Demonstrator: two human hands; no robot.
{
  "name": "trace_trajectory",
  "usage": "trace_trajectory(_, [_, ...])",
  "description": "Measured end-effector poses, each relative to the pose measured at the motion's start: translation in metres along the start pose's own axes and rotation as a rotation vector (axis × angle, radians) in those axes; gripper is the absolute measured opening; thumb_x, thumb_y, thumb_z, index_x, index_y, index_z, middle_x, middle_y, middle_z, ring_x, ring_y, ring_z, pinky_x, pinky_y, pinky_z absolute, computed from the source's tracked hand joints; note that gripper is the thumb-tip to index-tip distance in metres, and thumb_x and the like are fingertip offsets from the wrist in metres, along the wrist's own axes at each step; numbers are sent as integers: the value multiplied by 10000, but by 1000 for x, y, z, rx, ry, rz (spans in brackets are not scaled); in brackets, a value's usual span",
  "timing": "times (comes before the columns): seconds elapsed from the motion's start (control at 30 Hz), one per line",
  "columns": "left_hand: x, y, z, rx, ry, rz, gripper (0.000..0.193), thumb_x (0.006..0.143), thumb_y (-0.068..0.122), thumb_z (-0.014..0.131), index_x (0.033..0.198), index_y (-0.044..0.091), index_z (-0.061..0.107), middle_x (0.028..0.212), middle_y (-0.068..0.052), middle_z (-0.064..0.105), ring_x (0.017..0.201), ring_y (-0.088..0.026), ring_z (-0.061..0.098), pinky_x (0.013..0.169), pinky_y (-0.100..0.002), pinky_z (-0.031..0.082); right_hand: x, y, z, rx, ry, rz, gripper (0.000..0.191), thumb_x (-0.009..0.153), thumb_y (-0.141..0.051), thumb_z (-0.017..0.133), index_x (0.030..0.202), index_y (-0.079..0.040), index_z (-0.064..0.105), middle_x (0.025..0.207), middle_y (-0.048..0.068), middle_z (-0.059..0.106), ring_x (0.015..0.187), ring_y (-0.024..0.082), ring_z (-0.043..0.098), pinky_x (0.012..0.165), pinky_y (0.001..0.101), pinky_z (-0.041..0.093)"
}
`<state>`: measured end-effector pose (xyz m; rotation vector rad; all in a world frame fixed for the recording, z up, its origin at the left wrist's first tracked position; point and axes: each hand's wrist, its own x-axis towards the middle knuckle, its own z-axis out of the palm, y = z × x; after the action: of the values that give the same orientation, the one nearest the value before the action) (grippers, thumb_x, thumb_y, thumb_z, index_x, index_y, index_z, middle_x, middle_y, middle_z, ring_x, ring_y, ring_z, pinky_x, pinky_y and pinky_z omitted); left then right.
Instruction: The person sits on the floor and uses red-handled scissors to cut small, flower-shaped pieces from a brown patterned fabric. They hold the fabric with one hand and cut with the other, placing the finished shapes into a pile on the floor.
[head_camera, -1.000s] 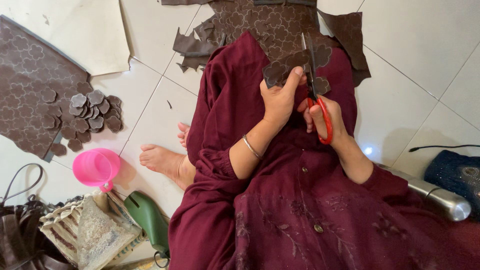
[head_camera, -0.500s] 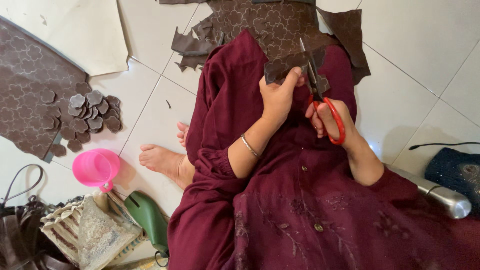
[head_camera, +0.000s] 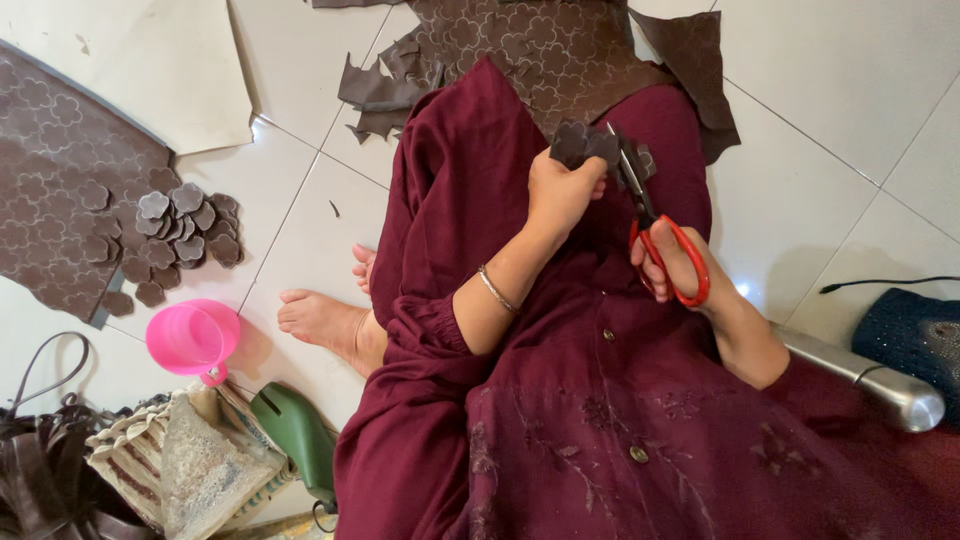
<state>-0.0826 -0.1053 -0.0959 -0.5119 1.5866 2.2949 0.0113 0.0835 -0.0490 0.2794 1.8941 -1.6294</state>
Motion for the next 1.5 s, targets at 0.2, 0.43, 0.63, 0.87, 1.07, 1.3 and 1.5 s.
trace_trajectory(0.2, [-6,18,-2,166,6,-69,89,817,69,694,857,-11,689,730,-62,714,614,-129,684,576,-279,595,1,4,-3,-7,33,108,722,968,-687,355,793,-23,577,505,3,443,391,126,435,356,286,384])
trace_trajectory(0.43, [-4,19,-1,136,33,-78,68,819,62,690,827,-5,679,702,-74,696,590,-143,657,542,-283,559,-1,1,-5,-9,49,160,663,992,-649,405,799,-32,555,521,1,423,407,122,398,368,282,357])
trace_trajectory(0.63, [0,5,1,-131,-142,47,156,855,69,746,974,12,663,849,-65,717,703,-137,687,621,-275,580,-4,-20,-5,137,99,-114,417,1002,-441,509,929,-48,629,604,-12,492,495,97,483,458,239,424])
trace_trajectory(0.87, [-7,5,0,-257,-614,84,246,941,95,785,1141,6,673,942,-67,703,833,-123,657,753,-270,560,26,-59,-7,59,343,-329,163,1004,-124,681,929,-18,583,689,28,564,568,110,530,532,268,469])
trace_trajectory(1.07, [5,5,-4,-148,-410,97,152,981,151,715,1074,31,722,909,-33,715,793,-97,647,723,-256,557,31,-73,-14,-63,411,-357,149,997,-110,713,1066,-15,622,825,4,625,642,68,575,594,232,513])
trace_trajectory(1.3, [15,-3,-9,-389,-285,56,119,981,127,692,1025,22,725,916,-50,742,810,-121,689,784,-288,583,20,-66,-20,-287,148,-471,469,1098,-354,505,1378,14,587,967,26,648,889,97,589,789,234,472])
trace_trajectory(1.5, [19,-8,-10,-523,-306,60,96,998,111,668,1012,29,716,906,-67,733,823,-141,704,796,-308,596,8,-49,-9,-249,94,-198,540,1059,-433,483,1335,21,579,925,40,622,860,137,610,774,274,487])
